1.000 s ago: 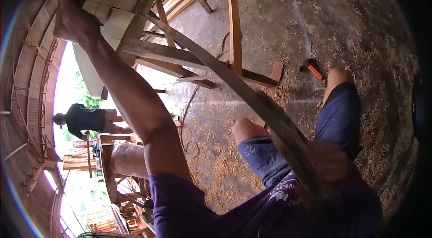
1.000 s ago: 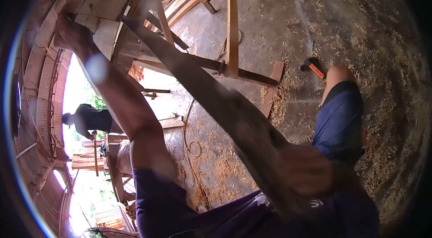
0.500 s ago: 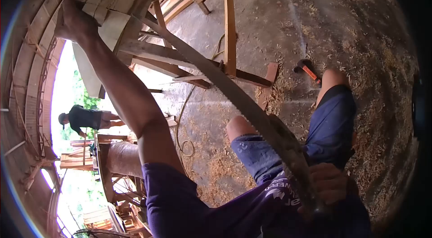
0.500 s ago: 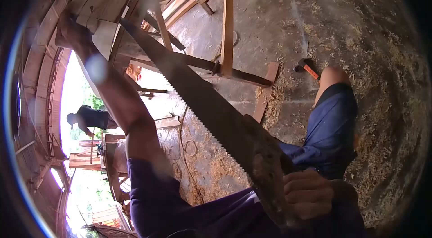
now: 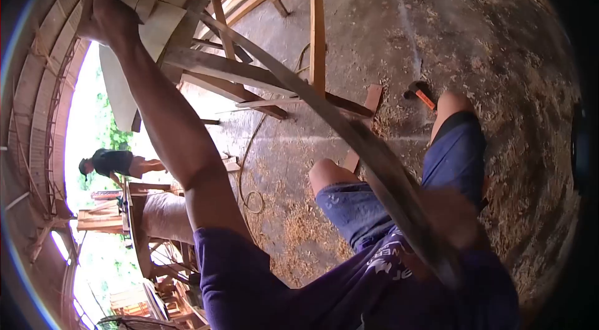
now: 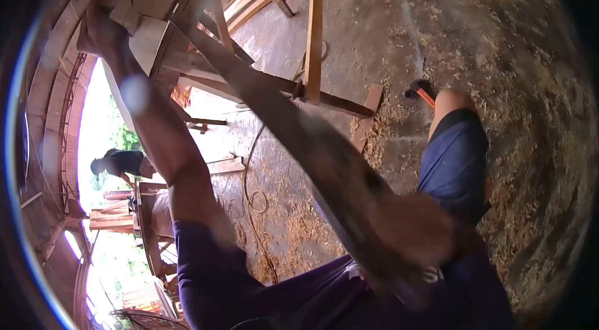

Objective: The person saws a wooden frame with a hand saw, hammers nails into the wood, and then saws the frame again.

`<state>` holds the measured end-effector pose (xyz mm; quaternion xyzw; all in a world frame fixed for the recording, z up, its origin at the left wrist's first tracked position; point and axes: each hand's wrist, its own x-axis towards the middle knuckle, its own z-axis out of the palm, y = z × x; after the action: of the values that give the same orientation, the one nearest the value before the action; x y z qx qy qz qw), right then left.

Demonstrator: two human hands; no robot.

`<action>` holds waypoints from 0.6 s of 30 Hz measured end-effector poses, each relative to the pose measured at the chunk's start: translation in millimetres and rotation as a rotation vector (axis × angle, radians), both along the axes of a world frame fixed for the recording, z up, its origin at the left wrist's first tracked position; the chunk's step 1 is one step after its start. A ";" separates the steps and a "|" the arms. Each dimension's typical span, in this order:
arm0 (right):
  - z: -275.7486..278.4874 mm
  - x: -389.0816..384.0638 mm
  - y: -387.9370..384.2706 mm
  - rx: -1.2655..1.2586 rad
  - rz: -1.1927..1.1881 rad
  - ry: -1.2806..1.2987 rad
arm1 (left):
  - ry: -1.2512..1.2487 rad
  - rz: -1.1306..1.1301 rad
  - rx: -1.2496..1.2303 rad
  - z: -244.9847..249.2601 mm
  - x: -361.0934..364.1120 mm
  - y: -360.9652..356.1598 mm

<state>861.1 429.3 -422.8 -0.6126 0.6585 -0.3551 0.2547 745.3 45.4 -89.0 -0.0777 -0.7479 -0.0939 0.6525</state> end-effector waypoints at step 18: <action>57.2 9.7 -15.0 -0.653 -0.419 -0.098 | 0.060 -0.114 0.251 -3.3 -2.6 16.1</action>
<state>870.8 414.3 -365.6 -0.4959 0.6088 -0.6193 -0.0007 742.7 61.5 -92.3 -0.0407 -0.7050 -0.2211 0.6727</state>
